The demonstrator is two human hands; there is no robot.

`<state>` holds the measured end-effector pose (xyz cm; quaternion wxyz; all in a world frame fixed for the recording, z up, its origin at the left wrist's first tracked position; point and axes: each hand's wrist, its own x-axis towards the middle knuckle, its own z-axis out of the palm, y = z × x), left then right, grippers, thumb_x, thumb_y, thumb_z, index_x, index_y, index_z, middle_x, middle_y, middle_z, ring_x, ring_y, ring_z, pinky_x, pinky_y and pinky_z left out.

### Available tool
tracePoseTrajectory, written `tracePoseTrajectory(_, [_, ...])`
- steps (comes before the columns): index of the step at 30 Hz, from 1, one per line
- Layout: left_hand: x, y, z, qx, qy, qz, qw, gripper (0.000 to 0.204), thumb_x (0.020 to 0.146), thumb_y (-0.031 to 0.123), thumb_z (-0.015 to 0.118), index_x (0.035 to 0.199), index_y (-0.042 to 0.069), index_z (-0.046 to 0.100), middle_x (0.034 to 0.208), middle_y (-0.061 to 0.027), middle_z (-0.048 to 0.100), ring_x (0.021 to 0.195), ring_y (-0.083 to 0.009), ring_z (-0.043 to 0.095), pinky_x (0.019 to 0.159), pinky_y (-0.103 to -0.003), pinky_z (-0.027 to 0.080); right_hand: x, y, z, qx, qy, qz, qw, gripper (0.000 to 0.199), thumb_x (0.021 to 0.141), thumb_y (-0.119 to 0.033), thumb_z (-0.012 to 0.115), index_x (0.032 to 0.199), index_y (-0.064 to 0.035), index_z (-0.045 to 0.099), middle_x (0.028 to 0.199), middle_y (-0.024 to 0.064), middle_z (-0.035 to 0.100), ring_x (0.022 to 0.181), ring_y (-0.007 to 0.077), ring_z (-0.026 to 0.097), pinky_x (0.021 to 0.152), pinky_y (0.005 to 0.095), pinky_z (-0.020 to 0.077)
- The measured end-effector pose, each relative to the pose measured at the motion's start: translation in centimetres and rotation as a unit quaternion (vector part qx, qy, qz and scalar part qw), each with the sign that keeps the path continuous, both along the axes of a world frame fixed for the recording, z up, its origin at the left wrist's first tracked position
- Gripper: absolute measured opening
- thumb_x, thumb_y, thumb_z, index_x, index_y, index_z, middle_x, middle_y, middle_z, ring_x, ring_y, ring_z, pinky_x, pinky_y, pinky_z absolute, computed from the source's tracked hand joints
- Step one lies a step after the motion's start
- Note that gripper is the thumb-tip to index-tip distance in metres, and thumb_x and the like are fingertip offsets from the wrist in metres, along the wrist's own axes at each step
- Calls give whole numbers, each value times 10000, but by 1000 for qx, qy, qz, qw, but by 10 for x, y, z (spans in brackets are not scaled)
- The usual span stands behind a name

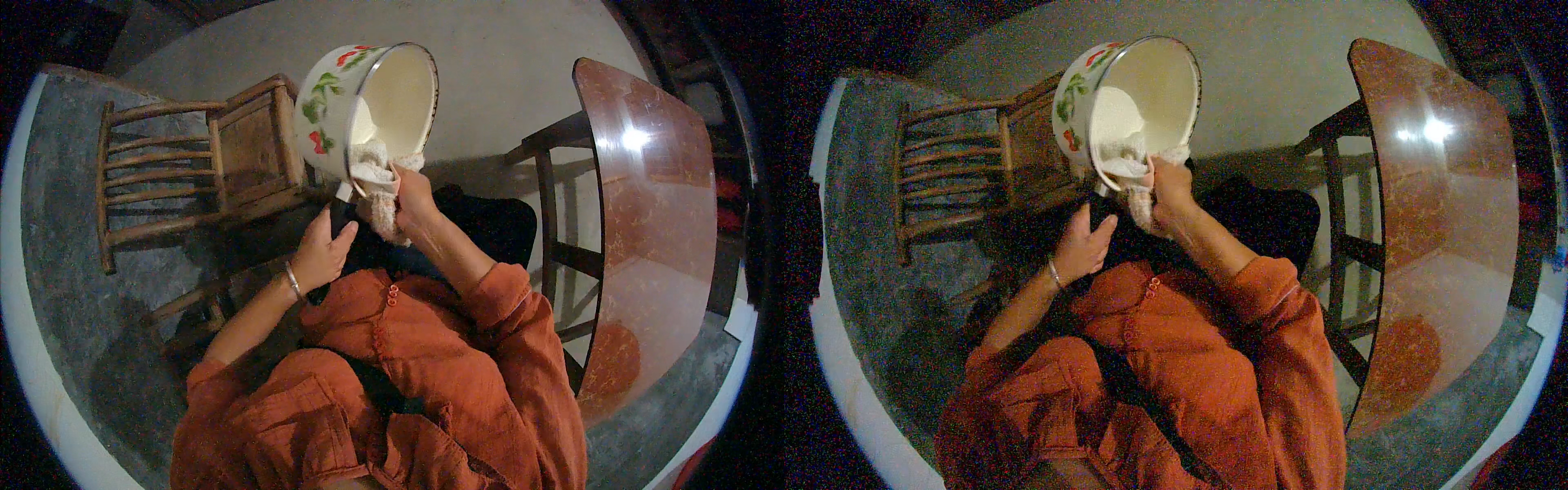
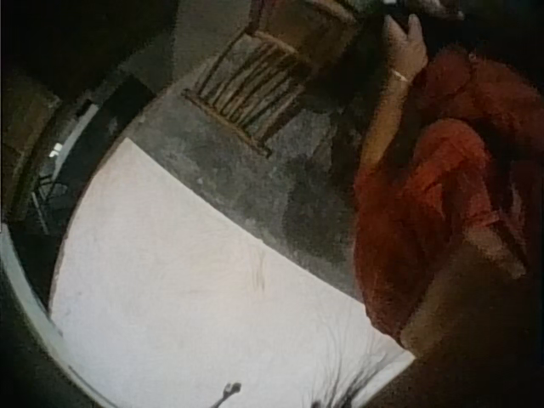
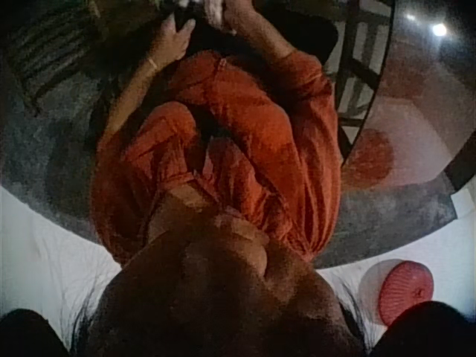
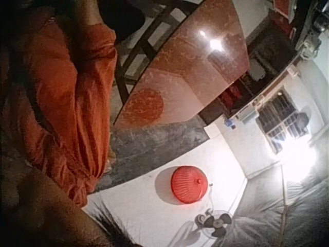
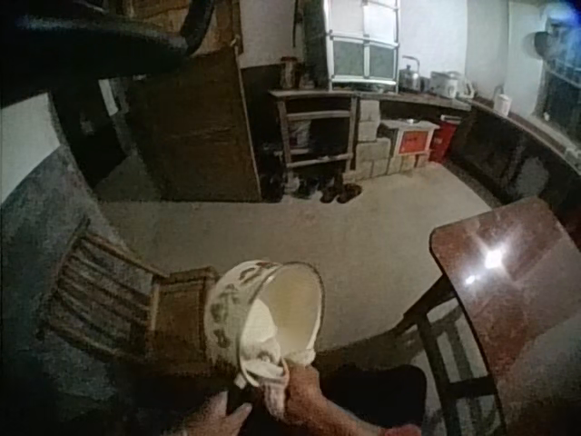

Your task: The person wipes a kitchen countertop with a cloth, then picks up a small pot and wipes its interior and exterior surfaces. The person moves from the counter to a table area while continuing to wipe the pot.

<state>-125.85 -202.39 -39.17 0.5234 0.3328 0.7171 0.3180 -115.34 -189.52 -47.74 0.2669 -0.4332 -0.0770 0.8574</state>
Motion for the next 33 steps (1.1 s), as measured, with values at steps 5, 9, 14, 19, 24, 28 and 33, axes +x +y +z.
tracePoseTrajectory(5, [-5, 8, -19, 121, 203, -86, 968, 325, 822, 120, 545, 1081, -43, 435, 893, -288, 574, 892, -474, 528, 749, -450, 447, -5, -18, 22, -42, 45, -53, 997, 251, 836, -208, 612, 987, -7, 599, 777, 51, 597, 652, 159, 573, 556, 294, 449])
tracePoseTrajectory(9, [-14, 11, -14, 92, 203, -102, 969, 339, 831, 129, 543, 1091, -50, 421, 884, -301, 568, 868, -477, 533, 734, -463, 447, 31, -8, 47, 50, -20, 163, 985, 247, 853, -217, 584, 1016, -32, 568, 864, 69, 608, 724, 179, 589, 642, 340, 488])
tracePoseTrajectory(14, [-15, 17, 4, 74, 250, -93, 961, 385, 847, 168, 542, 1117, -69, 402, 889, -302, 570, 853, -473, 542, 723, -472, 445, 78, 38, 113, 275, -182, 132, 935, 209, 860, -177, 571, 950, 8, 598, 828, 51, 624, 701, 118, 586, 608, 258, 485])
tracePoseTrajectory(19, [-9, 11, 0, -3, 248, -138, 959, 448, 861, 225, 527, 1174, -65, 393, 912, -303, 574, 862, -462, 548, 748, -478, 445, 63, 76, 189, 574, -159, -212, 775, 209, 904, -169, 519, 966, 18, 587, 893, 75, 636, 764, 143, 608, 665, 274, 509])
tracePoseTrajectory(24, [7, 1, -27, 18, 248, -199, 948, 439, 869, 261, 510, 1188, -27, 422, 1006, -284, 565, 917, -456, 531, 811, -486, 427, 34, 55, 191, 863, -256, 35, 434, 503, 621, -159, 767, 1029, 5, 522, 847, 142, 585, 751, 286, 598, 622, 341, 496])
tracePoseTrajectory(28, [2, 9, -19, 10, 201, -233, 951, 379, 874, 238, 496, 1145, -24, 459, 1037, -263, 558, 941, -457, 509, 824, -499, 411, 18, 31, 140, 883, -285, 210, 309, 422, 607, -198, 650, 1003, -88, 554, 958, 112, 516, 968, 314, 504, 869, 448, 392])
tracePoseTrajectory(33, [-7, -5, -30, 41, 231, -205, 950, 405, 876, 257, 504, 1163, -27, 472, 1116, -247, 541, 1017, -399, 524, 877, -406, 423, 18, 49, 150, 825, -420, 195, 324, 447, 583, -275, 717, 1006, -194, 596, 1195, 134, 461, 1185, 375, 370, 989, 593, 235])
